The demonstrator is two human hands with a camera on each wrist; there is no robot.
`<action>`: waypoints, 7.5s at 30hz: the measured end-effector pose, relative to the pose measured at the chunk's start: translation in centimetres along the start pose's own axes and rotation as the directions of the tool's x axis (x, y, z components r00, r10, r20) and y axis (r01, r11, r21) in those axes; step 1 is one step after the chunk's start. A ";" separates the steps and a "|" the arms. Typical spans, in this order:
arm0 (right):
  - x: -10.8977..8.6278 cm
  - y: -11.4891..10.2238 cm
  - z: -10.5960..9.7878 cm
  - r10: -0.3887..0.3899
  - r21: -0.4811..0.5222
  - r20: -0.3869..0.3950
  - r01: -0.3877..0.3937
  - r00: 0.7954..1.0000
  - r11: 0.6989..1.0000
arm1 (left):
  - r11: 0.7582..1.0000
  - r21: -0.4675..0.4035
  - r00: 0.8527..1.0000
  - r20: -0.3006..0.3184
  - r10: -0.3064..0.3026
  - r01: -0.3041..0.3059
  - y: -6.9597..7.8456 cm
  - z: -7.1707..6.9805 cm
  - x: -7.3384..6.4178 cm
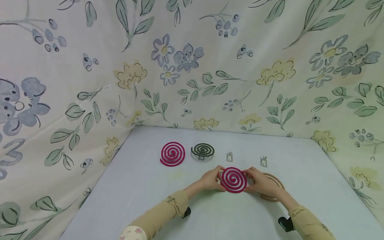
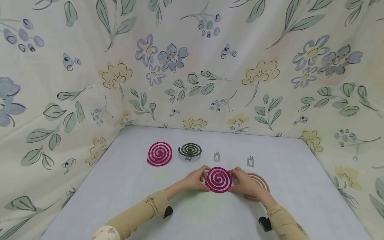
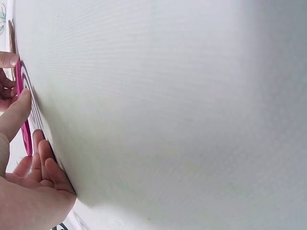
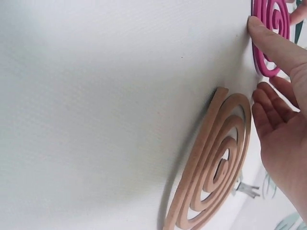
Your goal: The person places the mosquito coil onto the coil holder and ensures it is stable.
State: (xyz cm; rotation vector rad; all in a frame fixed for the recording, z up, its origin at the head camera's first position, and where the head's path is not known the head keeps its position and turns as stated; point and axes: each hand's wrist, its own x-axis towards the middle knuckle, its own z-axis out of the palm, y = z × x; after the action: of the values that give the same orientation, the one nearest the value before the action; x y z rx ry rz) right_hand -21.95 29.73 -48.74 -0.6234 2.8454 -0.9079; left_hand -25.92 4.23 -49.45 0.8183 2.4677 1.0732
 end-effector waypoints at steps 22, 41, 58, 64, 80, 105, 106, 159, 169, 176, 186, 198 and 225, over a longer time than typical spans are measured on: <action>-1.3 -0.1 0.3 0.023 0.281 -0.029 -0.014 0.999 0.960 | 0.909 -0.410 0.982 0.130 0.139 -0.074 -0.3 -1.2 -0.2; -0.9 -1.7 -1.5 0.107 0.667 -0.043 -0.051 0.993 0.743 | 0.811 -0.578 0.992 0.019 0.124 -0.090 0.4 -2.2 0.5; 0.8 -2.0 0.6 0.183 0.769 -0.302 0.126 0.936 0.627 | 0.808 -0.524 0.883 -0.469 -0.008 -0.271 3.4 -0.5 0.6; 1.2 -1.5 1.4 0.314 0.815 -0.298 0.068 0.901 0.576 | 0.835 -0.486 0.871 -0.491 -0.018 -0.257 4.3 -0.4 0.5; 3.9 -0.3 3.2 0.358 0.854 -0.253 0.034 0.899 0.518 | 0.833 -0.542 0.799 -0.549 -0.246 -0.115 1.9 2.4 4.1; 5.9 -0.6 4.0 0.443 0.797 -0.378 0.042 0.813 0.602 | 0.819 -0.574 0.747 -0.557 -0.364 -0.029 1.9 3.2 6.0; 5.9 -0.6 4.0 0.452 0.801 -0.377 0.041 0.808 0.597 | 0.819 -0.574 0.743 -0.558 -0.369 -0.024 1.9 3.2 6.1; 7.5 1.0 3.7 0.462 0.749 -0.351 -0.051 0.815 0.660 | 0.811 -0.565 0.754 -0.465 -0.464 0.151 1.4 2.4 7.2; 7.2 0.6 3.5 0.480 0.762 -0.336 -0.066 0.811 0.645 | 0.779 -0.609 0.761 -0.433 -0.483 0.147 1.3 2.3 7.3; 7.3 0.9 3.5 0.477 0.806 -0.309 -0.040 0.822 0.591 | 0.777 -0.614 0.765 -0.432 -0.478 0.138 1.5 2.2 7.2; 7.3 1.1 3.4 0.477 0.824 -0.281 -0.045 0.832 0.565 | 0.764 -0.632 0.764 -0.427 -0.483 0.130 1.6 2.1 7.2; 7.2 0.8 3.3 0.487 0.825 -0.274 -0.057 0.829 0.562 | 0.746 -0.654 0.759 -0.419 -0.497 0.127 1.4 2.1 7.2; 7.0 0.6 3.5 0.489 0.817 -0.304 -0.040 0.818 0.575 | 0.779 -0.604 0.775 -0.407 -0.484 0.169 1.4 1.9 7.0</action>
State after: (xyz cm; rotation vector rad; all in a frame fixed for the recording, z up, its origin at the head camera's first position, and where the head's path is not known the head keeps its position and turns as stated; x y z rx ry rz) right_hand -27.83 25.45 -51.65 0.2239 2.3164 -2.3070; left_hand -29.90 10.40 -50.10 -0.1538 2.3505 1.9211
